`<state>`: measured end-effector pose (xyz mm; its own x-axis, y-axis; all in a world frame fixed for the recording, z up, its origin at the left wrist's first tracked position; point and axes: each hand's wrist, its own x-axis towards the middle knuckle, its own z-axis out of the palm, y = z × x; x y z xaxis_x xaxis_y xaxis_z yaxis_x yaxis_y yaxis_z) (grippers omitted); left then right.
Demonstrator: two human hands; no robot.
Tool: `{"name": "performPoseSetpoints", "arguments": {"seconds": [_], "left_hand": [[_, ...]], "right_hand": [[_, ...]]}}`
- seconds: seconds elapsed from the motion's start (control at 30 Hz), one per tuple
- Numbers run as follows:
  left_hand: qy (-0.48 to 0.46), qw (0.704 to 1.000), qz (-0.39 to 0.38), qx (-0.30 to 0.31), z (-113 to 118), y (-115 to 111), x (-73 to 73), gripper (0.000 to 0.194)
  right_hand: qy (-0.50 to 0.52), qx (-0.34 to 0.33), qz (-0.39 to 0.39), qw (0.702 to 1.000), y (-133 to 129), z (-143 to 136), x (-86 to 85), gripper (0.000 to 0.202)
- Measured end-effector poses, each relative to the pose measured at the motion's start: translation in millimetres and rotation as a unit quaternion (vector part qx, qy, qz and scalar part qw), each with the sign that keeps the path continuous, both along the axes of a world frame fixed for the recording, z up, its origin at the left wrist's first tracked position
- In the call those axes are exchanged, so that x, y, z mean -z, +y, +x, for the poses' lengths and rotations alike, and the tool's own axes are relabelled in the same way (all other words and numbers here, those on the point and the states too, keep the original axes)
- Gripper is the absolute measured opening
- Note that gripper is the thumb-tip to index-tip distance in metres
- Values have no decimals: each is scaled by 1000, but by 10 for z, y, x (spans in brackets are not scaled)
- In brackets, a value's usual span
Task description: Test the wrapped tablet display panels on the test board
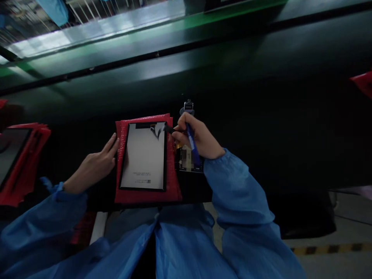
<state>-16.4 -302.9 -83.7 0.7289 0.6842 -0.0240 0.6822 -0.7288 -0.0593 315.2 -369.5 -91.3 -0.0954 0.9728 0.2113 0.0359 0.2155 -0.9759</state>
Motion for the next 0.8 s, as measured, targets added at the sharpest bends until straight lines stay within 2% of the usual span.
{"name": "performPoseSetpoints", "arguments": {"seconds": [0.07, 0.13, 0.2, 0.27, 0.37, 0.47, 0.53, 0.6, 0.73, 0.8], "left_hand": [[-89, 995, -51, -15, 113, -83, -87, 60], [-206, 970, -131, -5, 305, -170, -109, 59], [-283, 931, -230, 13, 523, -239, -61, 54], [-320, 901, -292, 9, 698, -273, 24, 40], [-366, 872, -322, -44, 802, -260, 129, 23], [-422, 829, -348, -114, 782, -224, 151, 20], [-450, 804, -366, -130, 766, -216, 129, 19], [-454, 798, -377, -121, 771, -226, 98, 18], [-445, 807, -375, -102, 815, -267, 76, 15], [-460, 799, -375, -97, 830, -280, 89, 13]], "right_hand": [[-36, -26, -2, 999, -30, -153, 36, 32], [-88, -56, 1, 995, -59, -309, 81, 30], [-145, -69, 21, 987, -80, -424, 126, 28], [-187, -63, 37, 980, -88, -478, 157, 26], [-198, -59, 20, 978, -84, -468, 166, 28], [-180, -71, 8, 981, -72, -443, 165, 31], [-166, -66, 19, 984, -66, -449, 185, 30], [-145, -47, 29, 988, -63, -469, 214, 31], [-124, -5, 28, 992, -72, -515, 239, 30], [-126, 1, 26, 992, -79, -531, 236, 29]]}}
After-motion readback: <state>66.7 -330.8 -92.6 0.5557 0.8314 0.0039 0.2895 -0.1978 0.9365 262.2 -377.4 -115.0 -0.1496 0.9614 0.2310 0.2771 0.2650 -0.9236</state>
